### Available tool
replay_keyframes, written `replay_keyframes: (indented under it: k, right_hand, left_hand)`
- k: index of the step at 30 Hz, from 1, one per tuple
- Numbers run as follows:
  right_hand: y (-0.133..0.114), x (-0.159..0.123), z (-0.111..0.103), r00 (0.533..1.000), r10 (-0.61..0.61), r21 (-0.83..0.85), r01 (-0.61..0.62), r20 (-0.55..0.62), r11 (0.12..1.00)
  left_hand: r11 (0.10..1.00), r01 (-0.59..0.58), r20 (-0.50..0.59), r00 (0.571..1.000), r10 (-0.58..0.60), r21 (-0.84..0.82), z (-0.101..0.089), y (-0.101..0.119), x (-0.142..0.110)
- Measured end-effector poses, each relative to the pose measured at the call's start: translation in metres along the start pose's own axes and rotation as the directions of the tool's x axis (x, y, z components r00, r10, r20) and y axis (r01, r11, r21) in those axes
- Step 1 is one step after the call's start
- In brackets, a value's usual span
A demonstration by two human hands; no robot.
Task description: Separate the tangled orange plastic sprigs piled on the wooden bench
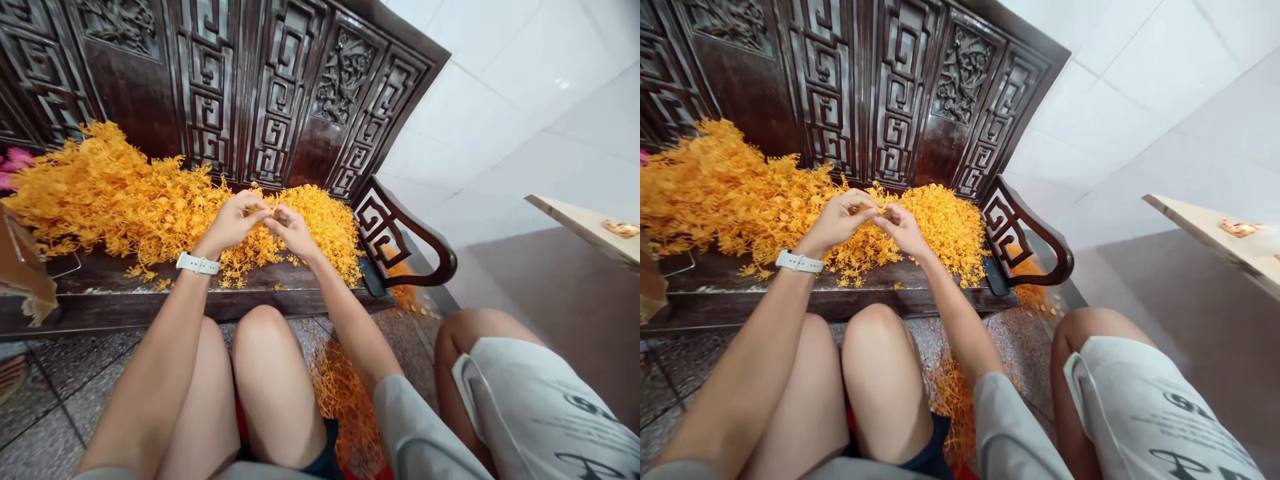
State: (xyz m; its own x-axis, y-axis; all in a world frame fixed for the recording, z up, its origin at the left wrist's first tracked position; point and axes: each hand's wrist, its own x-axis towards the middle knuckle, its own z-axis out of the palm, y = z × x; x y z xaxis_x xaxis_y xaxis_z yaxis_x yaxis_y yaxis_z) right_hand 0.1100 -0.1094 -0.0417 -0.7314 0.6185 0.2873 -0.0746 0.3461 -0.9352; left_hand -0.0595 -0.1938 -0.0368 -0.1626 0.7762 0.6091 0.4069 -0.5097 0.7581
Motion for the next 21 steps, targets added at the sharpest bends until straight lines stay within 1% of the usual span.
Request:
replay_keyframes:
  k: [3,5,6,7,8,10,11,12,13,14,16,17,18,19,21]
  right_hand:
    - [-0.014,0.009,-0.014,0.991,-0.005,-0.019,0.003,-0.133,1.000]
    - [-0.023,0.012,-0.029,0.974,0.001,0.034,0.007,-0.225,0.999]
    - [-0.027,0.012,-0.037,0.964,0.005,0.095,0.021,-0.264,0.995]
    - [-0.032,0.012,-0.046,0.954,0.012,0.175,0.042,-0.300,0.984]
    - [-0.036,0.012,-0.055,0.942,0.024,0.261,0.068,-0.334,0.963]
    - [-0.043,0.008,-0.072,0.916,0.054,0.392,0.116,-0.398,0.913]
    - [-0.046,0.006,-0.078,0.903,0.070,0.418,0.126,-0.424,0.899]
    - [-0.047,0.003,-0.083,0.891,0.085,0.424,0.127,-0.447,0.896]
    - [-0.048,-0.001,-0.087,0.882,0.096,0.420,0.122,-0.462,0.899]
    - [-0.048,-0.005,-0.089,0.880,0.103,0.414,0.113,-0.463,0.903]
    - [-0.046,-0.015,-0.090,0.898,0.099,0.416,0.099,-0.429,0.904]
    - [-0.044,-0.021,-0.089,0.911,0.089,0.414,0.095,-0.403,0.905]
    - [-0.041,-0.027,-0.087,0.925,0.077,0.395,0.082,-0.373,0.915]
    - [-0.037,-0.033,-0.084,0.935,0.066,0.343,0.061,-0.347,0.937]
    - [-0.030,-0.044,-0.078,0.944,0.048,0.177,0.011,-0.327,0.984]
  left_hand:
    - [0.997,0.064,-0.054,0.996,-0.066,-0.035,0.006,0.008,0.003]
    - [0.990,0.139,-0.075,0.988,-0.138,0.015,0.008,0.009,0.002]
    - [0.981,0.182,-0.066,0.982,-0.177,0.071,0.009,0.007,0.000]
    - [0.964,0.220,-0.035,0.975,-0.218,0.149,0.009,0.005,-0.002]
    - [0.938,0.248,0.021,0.965,-0.260,0.244,0.010,0.001,-0.005]
    - [0.872,0.254,0.149,0.928,-0.342,0.418,0.013,-0.007,-0.010]
    - [0.852,0.242,0.191,0.912,-0.363,0.465,0.016,-0.010,-0.012]
    - [0.849,0.230,0.211,0.907,-0.364,0.476,0.020,-0.011,-0.014]
    - [0.865,0.232,0.206,0.913,-0.351,0.445,0.026,-0.012,-0.014]
    - [0.892,0.251,0.179,0.925,-0.335,0.375,0.033,-0.010,-0.013]
    - [0.937,0.322,0.105,0.936,-0.337,0.136,0.051,-0.002,-0.010]
    - [0.933,0.360,0.083,0.930,-0.358,-0.016,0.062,0.004,-0.009]
    - [0.903,0.396,0.080,0.918,-0.387,-0.170,0.072,0.011,-0.008]
    - [0.849,0.426,0.096,0.903,-0.418,-0.313,0.083,0.018,-0.007]
    - [0.698,0.474,0.156,0.869,-0.470,-0.538,0.100,0.031,-0.008]
